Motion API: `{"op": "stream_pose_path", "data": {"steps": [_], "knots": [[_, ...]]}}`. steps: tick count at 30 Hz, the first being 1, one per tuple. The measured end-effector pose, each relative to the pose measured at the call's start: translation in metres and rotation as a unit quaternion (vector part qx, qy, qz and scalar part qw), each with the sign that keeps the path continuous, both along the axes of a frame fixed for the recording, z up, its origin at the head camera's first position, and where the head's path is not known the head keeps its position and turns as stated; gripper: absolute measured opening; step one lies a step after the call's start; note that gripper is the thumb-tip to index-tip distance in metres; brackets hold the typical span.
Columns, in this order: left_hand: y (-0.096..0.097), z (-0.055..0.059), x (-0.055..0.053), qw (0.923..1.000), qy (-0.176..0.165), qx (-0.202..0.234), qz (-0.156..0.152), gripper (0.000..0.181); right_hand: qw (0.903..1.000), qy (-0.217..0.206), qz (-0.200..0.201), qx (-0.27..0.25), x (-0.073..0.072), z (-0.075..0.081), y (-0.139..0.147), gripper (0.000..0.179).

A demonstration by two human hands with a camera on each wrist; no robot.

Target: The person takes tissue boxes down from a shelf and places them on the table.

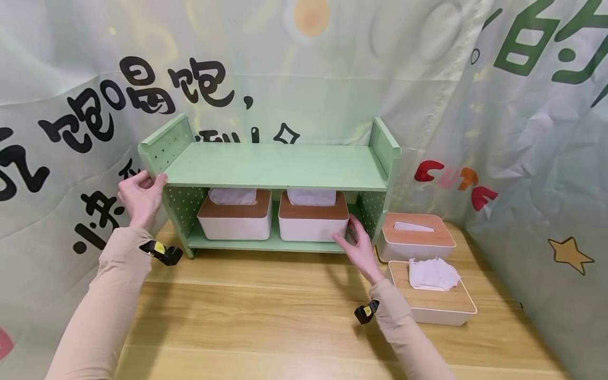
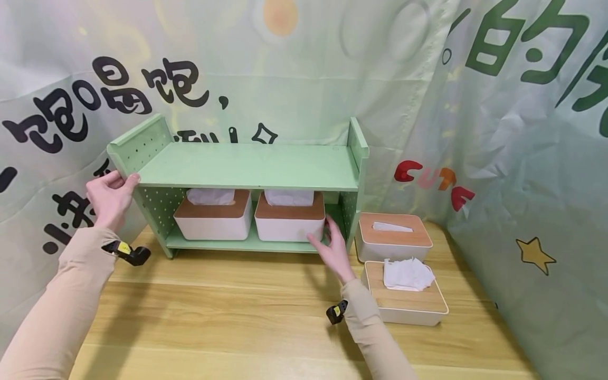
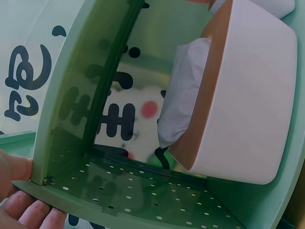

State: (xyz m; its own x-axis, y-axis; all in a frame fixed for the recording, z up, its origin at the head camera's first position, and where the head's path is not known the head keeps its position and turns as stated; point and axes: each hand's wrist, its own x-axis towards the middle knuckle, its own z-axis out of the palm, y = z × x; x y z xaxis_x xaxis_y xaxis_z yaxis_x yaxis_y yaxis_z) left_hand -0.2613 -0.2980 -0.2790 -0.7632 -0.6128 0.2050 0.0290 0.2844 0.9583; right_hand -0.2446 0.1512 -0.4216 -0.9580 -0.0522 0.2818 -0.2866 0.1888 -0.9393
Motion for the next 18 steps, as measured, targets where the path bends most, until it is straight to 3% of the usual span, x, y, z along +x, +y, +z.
{"op": "stream_pose_path", "data": {"steps": [18], "knots": [[0.001,0.001,0.000,1.0000,-0.006,-0.003,0.005,0.041,0.9990,-0.031,-0.005,-0.031,-0.037,-0.003,0.000,0.083]]}}
